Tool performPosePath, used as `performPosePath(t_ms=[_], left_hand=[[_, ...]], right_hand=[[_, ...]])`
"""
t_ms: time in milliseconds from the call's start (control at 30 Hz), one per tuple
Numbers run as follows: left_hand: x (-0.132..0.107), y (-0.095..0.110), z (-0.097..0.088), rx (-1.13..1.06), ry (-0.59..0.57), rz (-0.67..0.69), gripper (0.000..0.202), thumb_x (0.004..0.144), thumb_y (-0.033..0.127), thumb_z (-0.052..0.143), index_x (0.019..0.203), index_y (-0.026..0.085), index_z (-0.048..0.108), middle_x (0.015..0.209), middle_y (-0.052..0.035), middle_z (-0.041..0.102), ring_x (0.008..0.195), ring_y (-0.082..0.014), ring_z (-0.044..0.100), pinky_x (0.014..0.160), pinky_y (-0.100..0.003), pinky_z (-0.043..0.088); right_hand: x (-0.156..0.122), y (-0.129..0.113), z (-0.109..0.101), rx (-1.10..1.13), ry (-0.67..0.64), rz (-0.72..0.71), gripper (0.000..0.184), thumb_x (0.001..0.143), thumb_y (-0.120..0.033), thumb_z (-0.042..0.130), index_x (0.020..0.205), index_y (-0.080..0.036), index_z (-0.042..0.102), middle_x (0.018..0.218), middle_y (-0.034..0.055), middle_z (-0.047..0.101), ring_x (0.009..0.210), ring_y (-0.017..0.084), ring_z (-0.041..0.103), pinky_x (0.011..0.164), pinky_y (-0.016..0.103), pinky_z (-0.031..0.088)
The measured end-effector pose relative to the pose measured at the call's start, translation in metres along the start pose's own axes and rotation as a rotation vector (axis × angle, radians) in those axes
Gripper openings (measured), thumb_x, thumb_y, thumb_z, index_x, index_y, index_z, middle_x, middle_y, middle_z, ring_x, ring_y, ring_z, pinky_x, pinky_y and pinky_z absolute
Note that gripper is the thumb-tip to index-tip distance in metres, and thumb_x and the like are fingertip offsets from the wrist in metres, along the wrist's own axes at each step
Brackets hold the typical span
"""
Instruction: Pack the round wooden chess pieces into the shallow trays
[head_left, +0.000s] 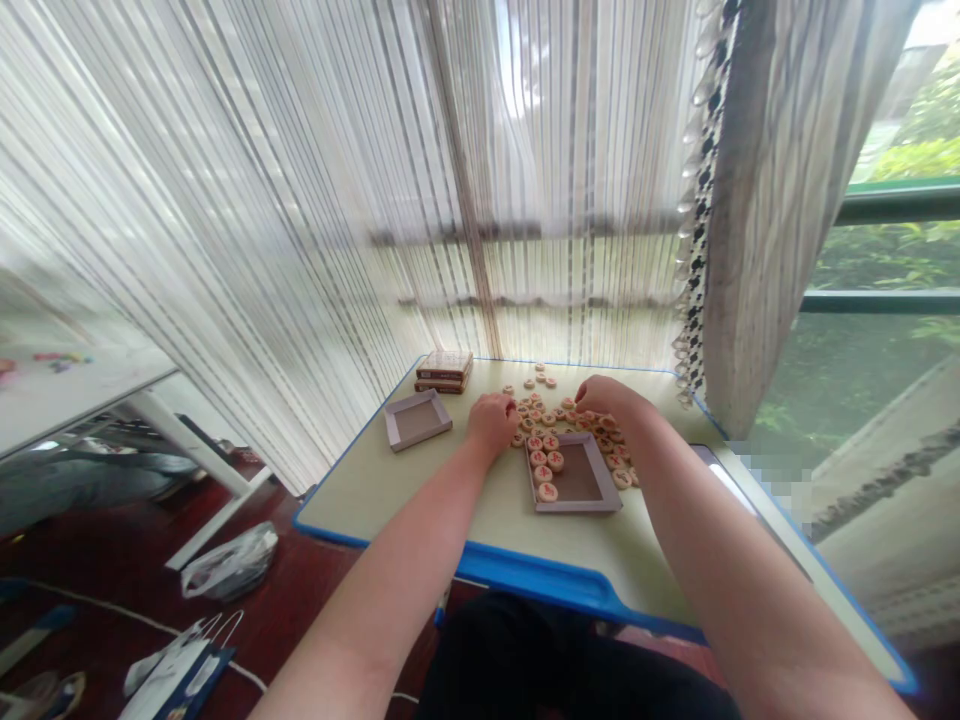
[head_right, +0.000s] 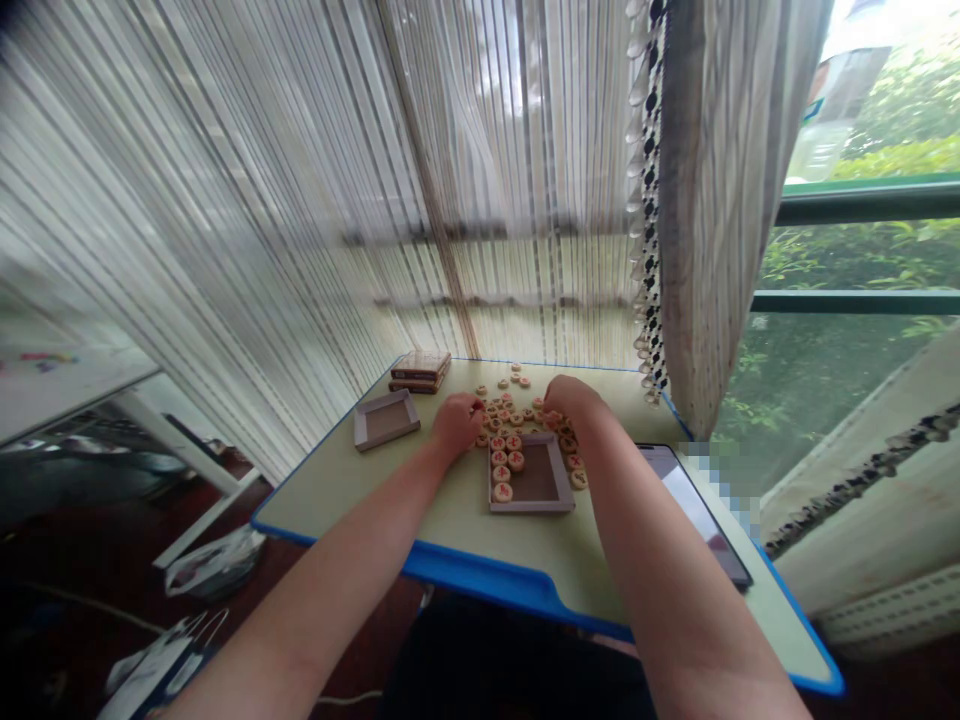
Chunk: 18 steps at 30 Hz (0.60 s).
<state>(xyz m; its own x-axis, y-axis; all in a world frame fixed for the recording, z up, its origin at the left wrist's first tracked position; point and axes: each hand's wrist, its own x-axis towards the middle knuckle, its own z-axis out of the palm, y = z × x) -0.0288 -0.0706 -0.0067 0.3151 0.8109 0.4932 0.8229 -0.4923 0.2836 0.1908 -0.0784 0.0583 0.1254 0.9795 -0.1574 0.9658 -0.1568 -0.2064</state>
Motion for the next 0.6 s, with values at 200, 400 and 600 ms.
performPosePath(t_ms=[200, 400, 600], left_hand=[[0.004, -0.004, 0.004, -0.023, 0.008, 0.012, 0.019, 0.077, 0.018, 0.046, 0.082, 0.017, 0.065, 0.085, -0.0061, 0.066, 0.085, -0.0190, 0.055, 0.081, -0.032, 0.044], [0.005, -0.005, 0.004, -0.042, 0.005, 0.014, 0.020, 0.077, 0.017, 0.046, 0.082, 0.017, 0.066, 0.086, -0.0065, 0.066, 0.085, -0.0190, 0.055, 0.082, -0.032, 0.044], [0.005, -0.006, 0.001, -0.037, 0.001, 0.001, 0.021, 0.076, 0.016, 0.046, 0.082, 0.016, 0.066, 0.086, -0.0061, 0.066, 0.085, -0.0186, 0.055, 0.083, -0.031, 0.043]], right_hand=[[0.008, -0.008, -0.015, -0.149, -0.147, 0.001, 0.013, 0.057, -0.024, 0.071, 0.067, -0.016, 0.070, 0.071, 0.0083, 0.067, 0.070, 0.022, 0.063, 0.063, 0.033, 0.047], [0.013, 0.005, -0.004, -0.138, -0.350, 0.041, 0.022, 0.049, -0.033, 0.076, 0.047, -0.016, 0.063, 0.052, 0.0071, 0.061, 0.054, 0.022, 0.059, 0.052, 0.036, 0.046], [0.013, 0.001, 0.000, -0.074, -0.299, 0.106, 0.024, 0.050, -0.036, 0.078, 0.062, -0.017, 0.068, 0.071, 0.0105, 0.065, 0.071, 0.027, 0.062, 0.059, 0.038, 0.048]])
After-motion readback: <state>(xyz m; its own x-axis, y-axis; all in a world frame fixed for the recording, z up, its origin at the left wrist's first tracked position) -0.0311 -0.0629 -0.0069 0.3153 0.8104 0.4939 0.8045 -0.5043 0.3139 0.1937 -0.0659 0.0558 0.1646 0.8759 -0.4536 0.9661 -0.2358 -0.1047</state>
